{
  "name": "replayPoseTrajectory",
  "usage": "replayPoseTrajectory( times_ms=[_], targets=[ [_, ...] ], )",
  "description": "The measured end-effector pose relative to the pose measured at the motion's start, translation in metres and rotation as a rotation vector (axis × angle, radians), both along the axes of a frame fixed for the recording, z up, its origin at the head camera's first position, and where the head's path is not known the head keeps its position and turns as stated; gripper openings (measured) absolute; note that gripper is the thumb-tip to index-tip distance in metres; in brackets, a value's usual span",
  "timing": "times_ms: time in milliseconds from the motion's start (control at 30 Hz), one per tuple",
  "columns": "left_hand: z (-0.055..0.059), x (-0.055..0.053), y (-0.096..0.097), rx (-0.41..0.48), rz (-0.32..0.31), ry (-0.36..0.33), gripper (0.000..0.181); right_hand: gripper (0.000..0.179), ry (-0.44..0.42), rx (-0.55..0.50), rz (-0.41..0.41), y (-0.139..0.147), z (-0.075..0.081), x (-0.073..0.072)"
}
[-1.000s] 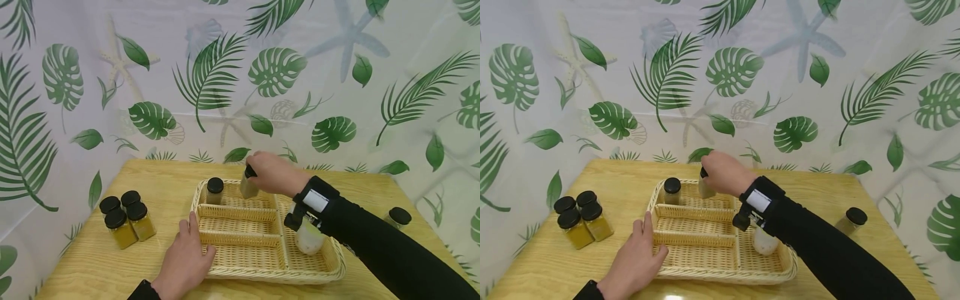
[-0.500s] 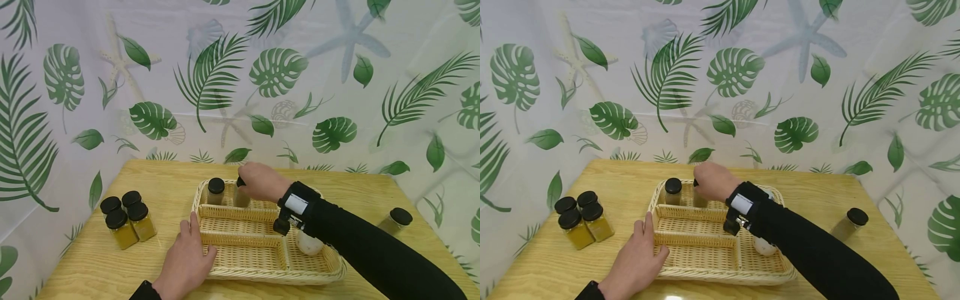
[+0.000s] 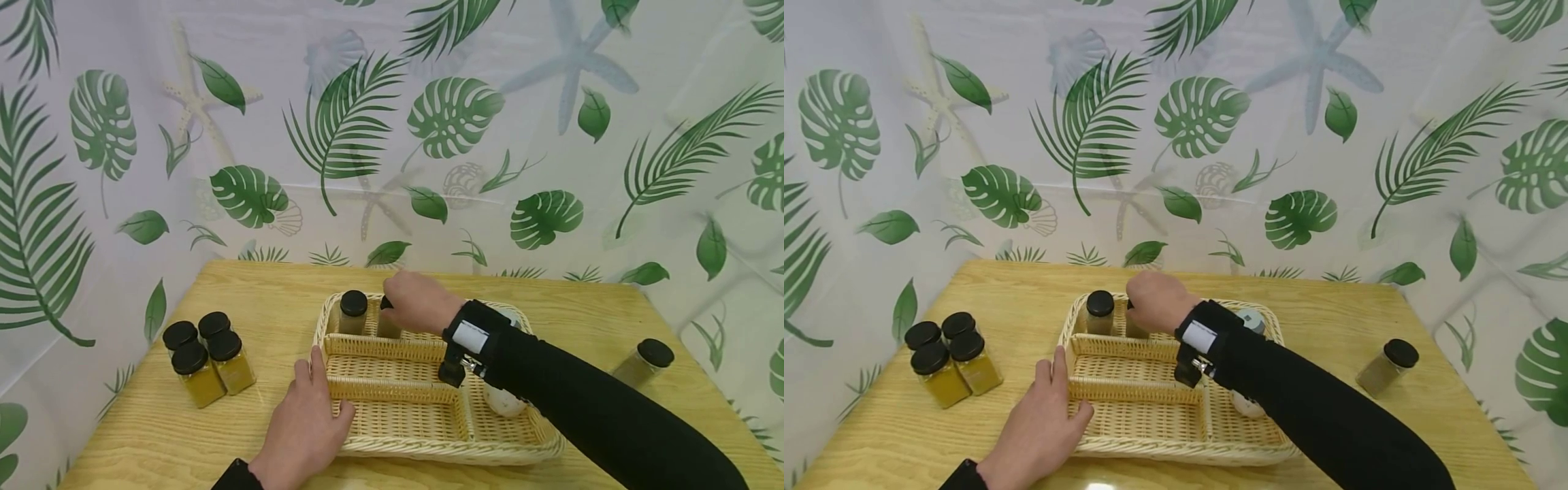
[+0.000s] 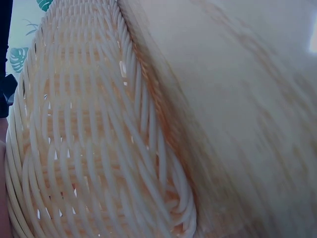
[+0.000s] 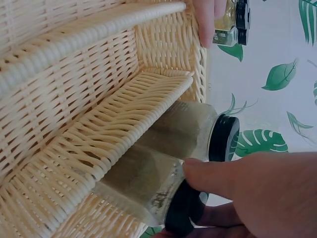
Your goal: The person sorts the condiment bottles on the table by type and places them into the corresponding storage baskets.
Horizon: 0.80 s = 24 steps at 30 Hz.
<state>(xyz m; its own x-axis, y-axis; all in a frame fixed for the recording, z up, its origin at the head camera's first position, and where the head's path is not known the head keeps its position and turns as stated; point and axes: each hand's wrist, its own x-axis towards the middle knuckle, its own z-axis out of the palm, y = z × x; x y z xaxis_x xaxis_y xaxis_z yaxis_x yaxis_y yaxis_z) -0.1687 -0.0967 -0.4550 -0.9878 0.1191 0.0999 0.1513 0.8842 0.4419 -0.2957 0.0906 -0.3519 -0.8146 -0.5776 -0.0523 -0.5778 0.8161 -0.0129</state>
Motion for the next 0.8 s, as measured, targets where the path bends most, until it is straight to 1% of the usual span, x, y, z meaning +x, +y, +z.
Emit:
replayPoseTrajectory(
  times_ms=[167,300,567,800],
  targets=[
    [0.0,-0.0002,0.0009,-0.002,0.006,0.001,0.09,0.023,0.004,0.032,0.01,0.0001,-0.0023,0.0017],
    [0.0002,-0.0009,0.0003,-0.002,0.007,-0.005,0.09,0.025,-0.001,0.028,0.024,0.0008,-0.0038,0.0031],
    [-0.0005,-0.0004,0.001,0.004,0.014,-0.005,0.09,0.022,-0.003,0.041,0.023,0.0014,-0.0038,0.0045],
    [-0.0013,-0.001,0.0018,0.001,0.018,-0.001,0.09,0.027,-0.03,0.012,0.001,0.0055,-0.0036,0.0055]
  ],
)
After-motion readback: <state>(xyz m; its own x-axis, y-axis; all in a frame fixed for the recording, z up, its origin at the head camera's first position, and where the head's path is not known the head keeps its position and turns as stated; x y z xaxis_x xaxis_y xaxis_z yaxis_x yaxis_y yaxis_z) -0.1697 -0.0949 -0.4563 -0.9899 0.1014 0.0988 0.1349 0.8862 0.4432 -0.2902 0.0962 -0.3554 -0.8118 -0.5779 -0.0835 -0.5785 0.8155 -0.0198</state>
